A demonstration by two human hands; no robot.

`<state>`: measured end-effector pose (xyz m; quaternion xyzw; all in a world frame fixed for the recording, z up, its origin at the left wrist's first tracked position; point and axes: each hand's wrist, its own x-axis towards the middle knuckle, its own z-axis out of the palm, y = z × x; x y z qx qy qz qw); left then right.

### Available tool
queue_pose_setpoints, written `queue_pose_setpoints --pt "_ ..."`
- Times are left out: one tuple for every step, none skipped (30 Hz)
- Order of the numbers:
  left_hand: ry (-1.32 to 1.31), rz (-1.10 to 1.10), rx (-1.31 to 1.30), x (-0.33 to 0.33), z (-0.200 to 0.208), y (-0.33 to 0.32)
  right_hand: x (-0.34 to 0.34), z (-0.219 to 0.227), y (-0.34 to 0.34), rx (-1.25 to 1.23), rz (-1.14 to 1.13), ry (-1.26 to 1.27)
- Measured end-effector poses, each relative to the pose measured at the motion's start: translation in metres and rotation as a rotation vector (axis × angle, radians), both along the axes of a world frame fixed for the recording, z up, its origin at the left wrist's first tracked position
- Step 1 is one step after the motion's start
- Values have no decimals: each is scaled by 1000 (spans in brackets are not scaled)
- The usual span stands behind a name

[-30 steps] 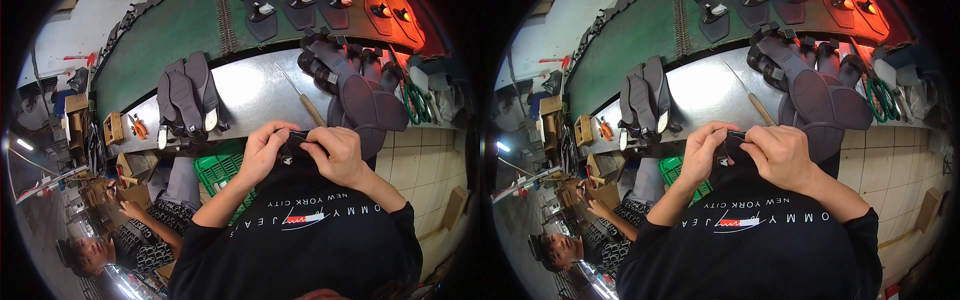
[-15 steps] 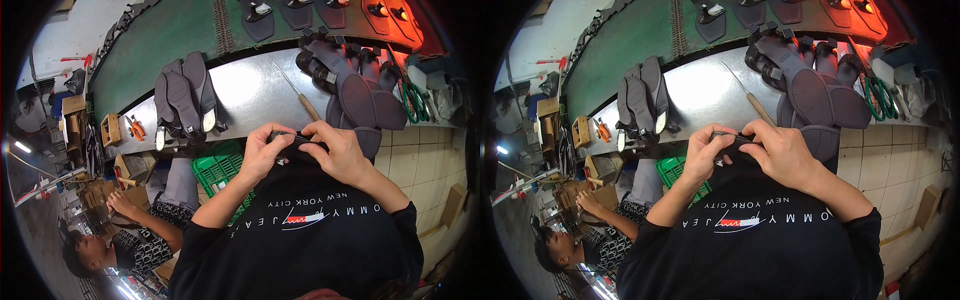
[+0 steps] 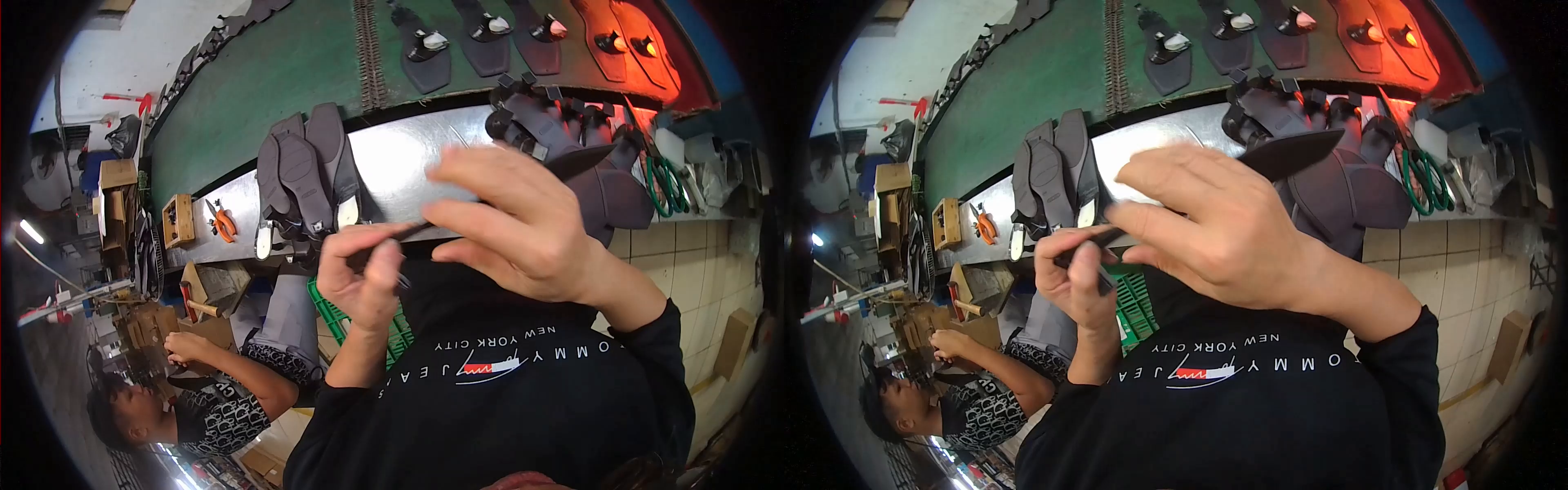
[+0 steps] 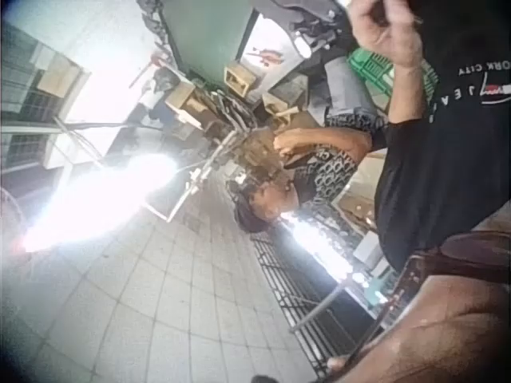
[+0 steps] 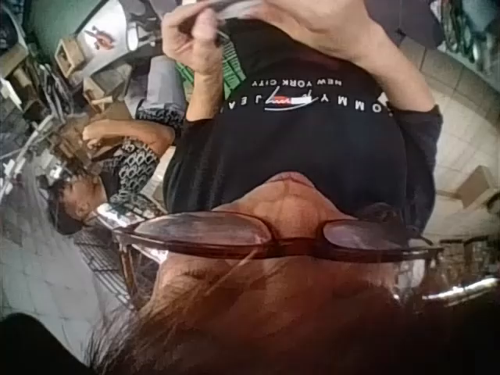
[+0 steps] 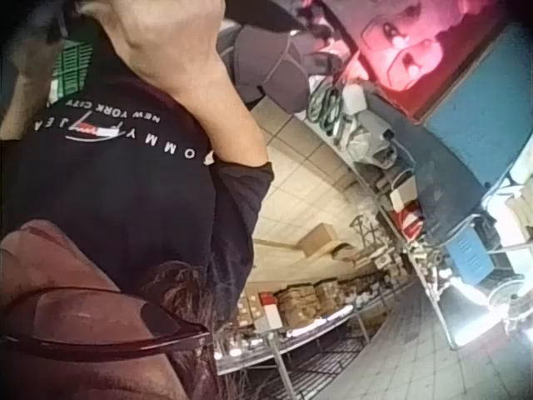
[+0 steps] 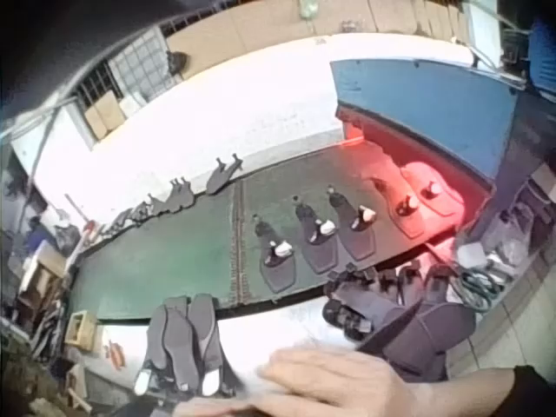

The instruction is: Manually assemble shoe components at a factory workstation.

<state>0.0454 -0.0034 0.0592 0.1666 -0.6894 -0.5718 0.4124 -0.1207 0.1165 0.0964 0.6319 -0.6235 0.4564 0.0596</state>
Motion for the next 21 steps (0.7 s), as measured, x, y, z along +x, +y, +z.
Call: queue_pose_setpoints --pt "-17 169 106 6 -2 -2 -1 1 -8 -245 -29 55" --pt "68 177 215 8 -7 -10 -6 3 -5 -282 -10 21" --pt "52 274 409 5 -10 -9 -5 -4 0 -231 -100 -77" --pt "40 365 607 -1 -10 -6 -2 -18 5 -175 -194 -172" --pt "27 288 770 4 -25 -9 -4 -38 6 -41 -230 -184" --pt "-27 232 880 1 -33 -5 -6 -63 4 95 -263 -197" --pt "-87 166 1037 0 -44 -4 -3 -81 2 98 -263 -195" --pt "-99 118 1197 0 -55 -1 1 -100 -1 248 -334 -143" --pt "-119 140 1261 -3 -59 1 3 -111 -2 399 -407 -89" --pt "-137 170 1323 -4 -63 1 2 -117 -4 400 -398 -90" --pt "-133 179 1323 -4 -67 -1 1 -121 -7 438 -416 -92" --pt "-70 148 1419 -4 -70 -4 0 -122 -7 476 -435 -93" --pt "1 121 1508 -4 -71 -9 -4 -124 -6 408 -434 -207" --pt "11 134 1500 -4 -70 -14 -6 -122 -3 402 -418 -207" --pt "63 108 1618 -3 -68 -18 -5 -115 5 382 -364 -506" --pt "117 77 1735 -3 -68 -21 -2 -108 11 361 -303 -803" --pt "111 89 1749 -4 -63 -20 6 -100 16 265 -273 -875" --pt "138 99 1804 -3 -67 -20 16 -94 21 266 -257 -878" --pt "123 91 1806 -8 -64 -17 26 -86 29 288 -178 -1034" --pt "107 82 1807 -12 -61 -14 32 -82 34 308 -98 -1190" --pt "105 80 1809 -13 -62 -13 35 -86 38 347 23 -1127"
